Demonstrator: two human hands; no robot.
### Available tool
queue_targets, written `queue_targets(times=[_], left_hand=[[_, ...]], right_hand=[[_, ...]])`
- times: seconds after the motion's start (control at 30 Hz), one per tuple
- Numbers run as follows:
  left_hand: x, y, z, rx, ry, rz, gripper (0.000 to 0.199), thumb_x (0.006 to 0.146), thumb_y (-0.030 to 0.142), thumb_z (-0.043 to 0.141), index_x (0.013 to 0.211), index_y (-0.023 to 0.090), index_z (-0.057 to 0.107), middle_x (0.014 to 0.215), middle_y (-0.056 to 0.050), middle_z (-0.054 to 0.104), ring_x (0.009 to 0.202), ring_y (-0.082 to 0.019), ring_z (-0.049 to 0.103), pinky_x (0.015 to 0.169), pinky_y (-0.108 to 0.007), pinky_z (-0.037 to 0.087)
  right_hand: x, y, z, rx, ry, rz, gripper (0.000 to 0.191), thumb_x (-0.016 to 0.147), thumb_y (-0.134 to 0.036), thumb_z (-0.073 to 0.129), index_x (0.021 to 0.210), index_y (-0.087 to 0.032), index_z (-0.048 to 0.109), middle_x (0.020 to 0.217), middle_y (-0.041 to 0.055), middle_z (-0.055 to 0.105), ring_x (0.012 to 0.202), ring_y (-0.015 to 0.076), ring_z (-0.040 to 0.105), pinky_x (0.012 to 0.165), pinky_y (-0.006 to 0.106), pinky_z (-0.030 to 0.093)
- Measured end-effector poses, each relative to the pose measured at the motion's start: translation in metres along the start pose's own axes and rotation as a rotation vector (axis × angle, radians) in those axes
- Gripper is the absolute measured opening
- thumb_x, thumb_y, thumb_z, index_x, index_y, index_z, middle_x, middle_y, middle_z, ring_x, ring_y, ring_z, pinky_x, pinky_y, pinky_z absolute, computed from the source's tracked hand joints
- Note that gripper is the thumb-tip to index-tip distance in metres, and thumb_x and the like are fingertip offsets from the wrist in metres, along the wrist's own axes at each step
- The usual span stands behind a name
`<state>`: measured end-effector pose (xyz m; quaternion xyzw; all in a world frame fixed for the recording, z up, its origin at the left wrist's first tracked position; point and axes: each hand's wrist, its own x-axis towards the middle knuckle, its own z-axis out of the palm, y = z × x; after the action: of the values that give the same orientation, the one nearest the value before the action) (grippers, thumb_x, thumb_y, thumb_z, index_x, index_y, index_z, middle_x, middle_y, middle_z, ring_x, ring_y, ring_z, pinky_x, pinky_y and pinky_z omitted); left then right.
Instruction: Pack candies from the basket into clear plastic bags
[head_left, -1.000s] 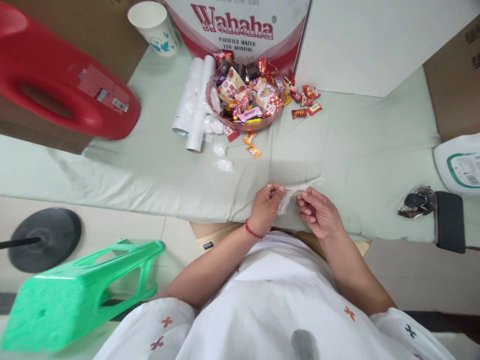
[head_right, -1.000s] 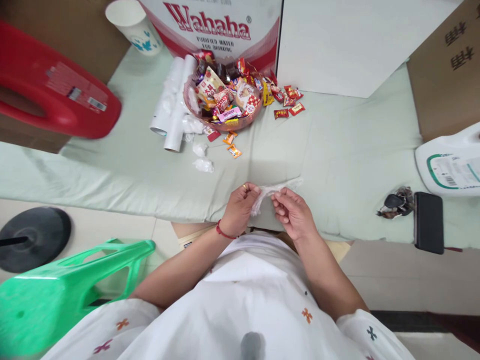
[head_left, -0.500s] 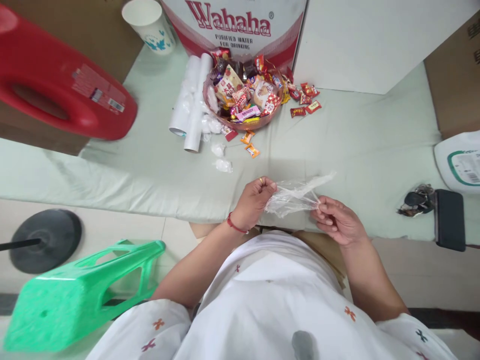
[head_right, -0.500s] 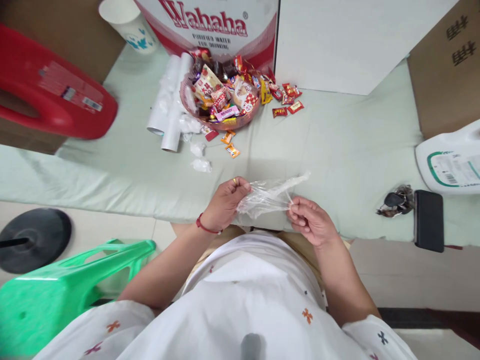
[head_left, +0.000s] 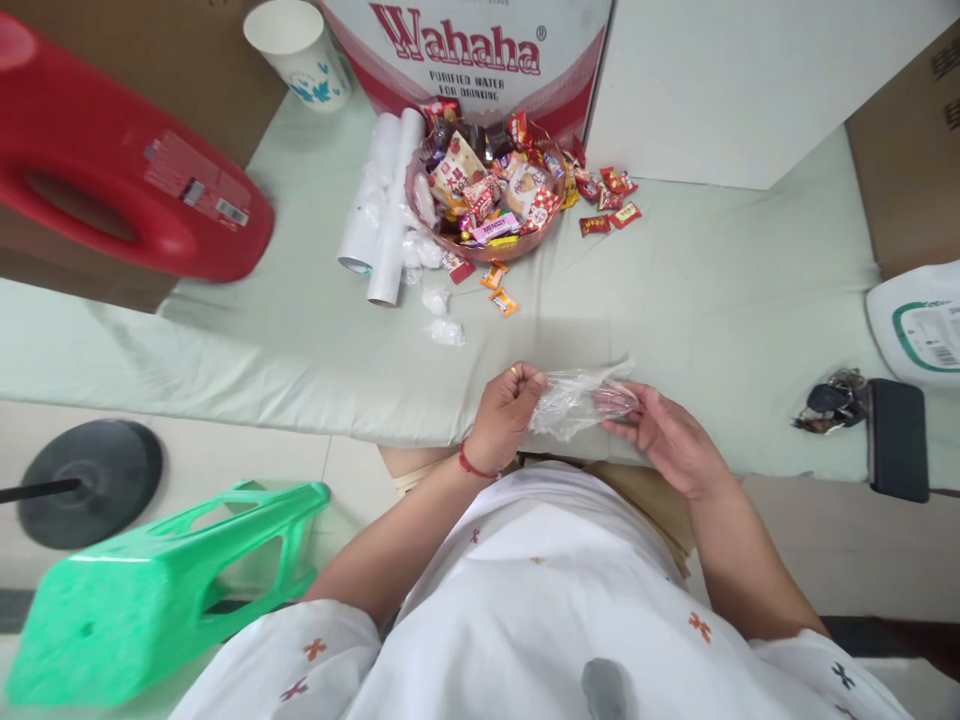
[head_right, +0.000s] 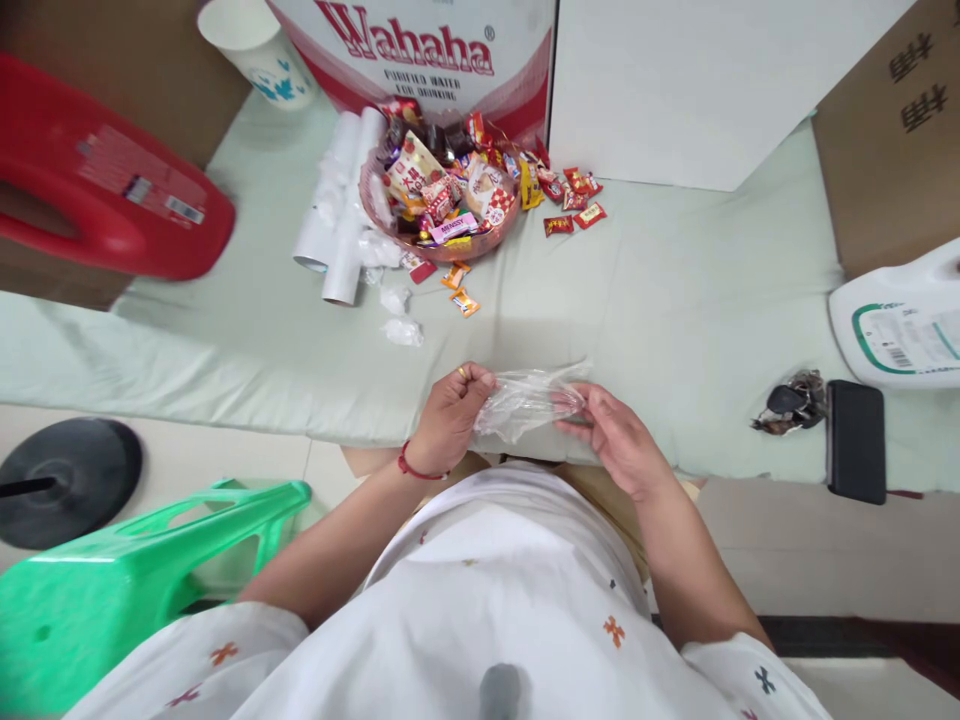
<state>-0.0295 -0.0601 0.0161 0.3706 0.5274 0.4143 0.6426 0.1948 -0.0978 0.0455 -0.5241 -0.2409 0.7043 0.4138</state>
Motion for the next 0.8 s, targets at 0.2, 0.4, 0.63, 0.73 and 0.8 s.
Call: queue_targets(times=[0.2,0.4,0.63,0.73,0.8], left_hand=[[-0.012,-0.004,0.006,0.146,0.052,0.125,0.033,0.094,0.050,0.065,0.082,0.020,0.059,0.061,0.006,0.043,0.054,-0.009,0.034,0.053,-0.025,0.028],[-0.038,-0.022,0.002,0.361,0.028,0.287,0.034,0.102,0.049,0.052,0.089,0.019,0.062,0.060,0.005,0.046,0.057,-0.011,0.041,0.059,-0.026,0.035],[-0.035,-0.011,0.000,0.072,-0.224,-0.017,0.067,0.098,0.073,0.038,0.094,0.016,0.072,0.078,-0.005,0.064,0.066,-0.015,0.051,0.058,-0.028,0.039],[-0.019,0.005,0.007,-0.048,-0.286,-0.175,0.071,0.092,0.079,0.041,0.090,0.015,0.074,0.095,-0.010,0.070,0.083,-0.018,0.058,0.061,-0.027,0.044],[-0.010,0.012,0.015,-0.122,-0.346,-0.279,0.065,0.087,0.078,0.052,0.085,0.016,0.072,0.094,-0.009,0.069,0.086,-0.019,0.059,0.064,-0.026,0.045]], right_hand=[[0.017,0.012,0.025,0.193,0.121,0.082,0.047,0.069,-0.061,0.089,0.089,-0.020,0.076,0.091,0.0064,0.078,0.081,0.0186,0.071,0.068,0.030,0.061],[0.025,0.018,0.037,0.259,0.322,-0.223,0.035,0.065,-0.041,0.096,0.074,-0.021,0.069,0.082,-0.0027,0.068,0.070,0.0095,0.060,0.064,0.021,0.056],[0.017,0.010,0.035,0.145,0.207,-0.303,0.034,0.076,-0.048,0.088,0.077,-0.023,0.064,0.074,-0.0029,0.064,0.061,0.0105,0.056,0.051,0.020,0.047],[0.015,0.010,0.032,0.085,0.167,-0.287,0.034,0.077,-0.048,0.086,0.077,-0.023,0.063,0.073,-0.0023,0.065,0.062,0.0118,0.057,0.054,0.023,0.049],[0.015,0.012,0.031,0.043,0.155,-0.293,0.035,0.078,-0.049,0.085,0.076,-0.023,0.062,0.071,-0.0028,0.063,0.062,0.0123,0.057,0.056,0.024,0.050]])
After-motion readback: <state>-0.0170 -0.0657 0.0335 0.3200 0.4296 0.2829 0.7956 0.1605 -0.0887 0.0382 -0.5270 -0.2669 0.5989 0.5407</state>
